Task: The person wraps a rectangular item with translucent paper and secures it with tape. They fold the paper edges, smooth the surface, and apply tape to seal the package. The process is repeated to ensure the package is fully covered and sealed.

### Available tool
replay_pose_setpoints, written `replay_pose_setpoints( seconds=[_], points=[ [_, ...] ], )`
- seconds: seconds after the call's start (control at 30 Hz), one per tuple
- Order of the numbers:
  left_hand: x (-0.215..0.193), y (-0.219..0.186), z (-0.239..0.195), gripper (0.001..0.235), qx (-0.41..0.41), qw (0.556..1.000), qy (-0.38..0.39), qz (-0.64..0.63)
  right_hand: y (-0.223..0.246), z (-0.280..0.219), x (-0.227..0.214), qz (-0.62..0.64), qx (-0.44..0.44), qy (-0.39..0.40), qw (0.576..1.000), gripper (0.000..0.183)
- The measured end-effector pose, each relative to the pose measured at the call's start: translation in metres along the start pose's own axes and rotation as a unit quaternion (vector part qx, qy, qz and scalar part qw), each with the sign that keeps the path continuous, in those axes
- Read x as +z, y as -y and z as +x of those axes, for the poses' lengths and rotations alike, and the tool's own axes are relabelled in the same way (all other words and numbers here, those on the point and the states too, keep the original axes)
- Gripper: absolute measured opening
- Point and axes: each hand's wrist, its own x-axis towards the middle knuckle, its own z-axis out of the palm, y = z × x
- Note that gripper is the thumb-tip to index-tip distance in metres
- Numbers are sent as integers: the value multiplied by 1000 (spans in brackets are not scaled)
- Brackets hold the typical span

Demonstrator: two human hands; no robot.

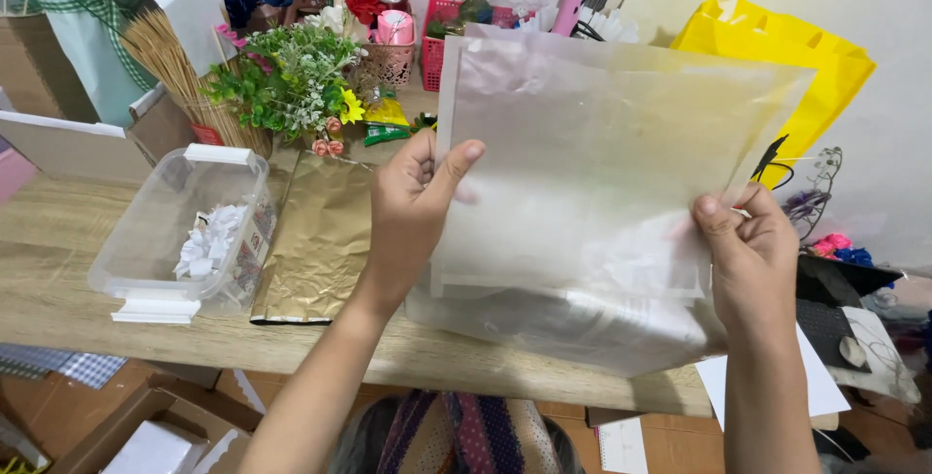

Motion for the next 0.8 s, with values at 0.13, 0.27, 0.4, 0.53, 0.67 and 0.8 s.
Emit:
replay_pose_setpoints(
  seconds=[0.13, 0.27, 0.4, 0.53, 0.67, 0.8],
  points=[
    [2, 2, 3, 50, 7, 1000, -18, 13, -1, 2, -2, -60, -35, -29, 997, 17],
    [-1, 11, 5, 39, 24, 999, 2, 38, 5, 4, -2, -134, -64, -38, 988, 15],
    [-1, 17, 9, 30, 13, 997, 26, 71, 9, 4, 3, -131, -64, -35, 989, 9],
    [0, 29, 14, 14, -25, 997, 59, -50, 10, 0, 6, -139, -81, -42, 986, 30],
    [-1, 26, 15, 19, -30, 989, 82, -116, 15, -2, 8, -160, -110, -38, 980, 16],
    [-6, 8, 10, 26, -69, 986, 109, -104, 14, -2, 8, -156, -81, -48, 983, 16]
  ],
)
